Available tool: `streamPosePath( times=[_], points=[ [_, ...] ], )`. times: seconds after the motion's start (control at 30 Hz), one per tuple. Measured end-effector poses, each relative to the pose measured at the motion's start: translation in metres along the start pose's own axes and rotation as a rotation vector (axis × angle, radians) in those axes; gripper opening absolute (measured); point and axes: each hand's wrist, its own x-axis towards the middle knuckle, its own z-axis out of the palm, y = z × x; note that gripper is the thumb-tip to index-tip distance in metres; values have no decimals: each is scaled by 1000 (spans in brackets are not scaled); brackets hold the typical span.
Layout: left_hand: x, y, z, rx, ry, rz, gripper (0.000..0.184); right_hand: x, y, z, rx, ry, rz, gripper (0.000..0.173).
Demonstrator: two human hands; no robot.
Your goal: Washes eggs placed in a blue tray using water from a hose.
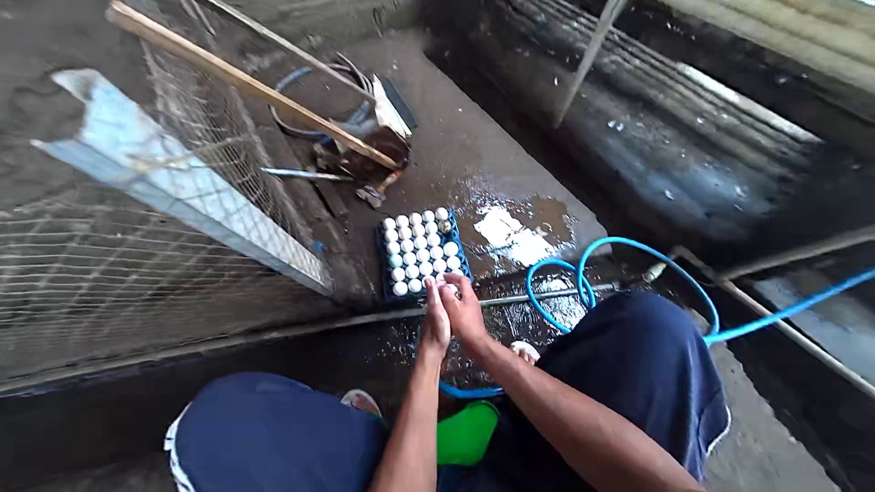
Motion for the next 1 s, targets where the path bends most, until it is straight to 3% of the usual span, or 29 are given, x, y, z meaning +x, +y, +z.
streamPosePath(
  times=[0.13,0.23,0.3,0.43,0.5,0.57,0.67,0.8,0.93,1.0],
  points=[
    [-1,0,10,46,14,-83,75,19,2,-10,79,76,113,45],
    [7,-10,8,-32,-32,65,79,1,2,-7,16,33,12,41],
    [-3,0,7,6,-73,-48,79,16,4,-13,70,63,55,44],
    [-4,-1,11,-41,-75,-110,48,30,0,-18,367,102,293,40],
    [1,-6,4,-12,-88,-87,41,31,-1,-19,498,97,341,35],
    [5,-8,4,43,-8,-29,42,25,-6,-14,397,109,273,37],
    [2,-9,6,62,-2,57,49,7,-5,-6,60,93,-10,39],
    [2,-8,8,160,108,-23,44,19,-3,-6,193,148,142,35],
    [0,-6,1,91,48,-47,47,-2,-6,-3,81,76,54,35],
    [3,-10,0,132,49,-126,49,14,-2,-8,152,83,155,36]
  ],
)
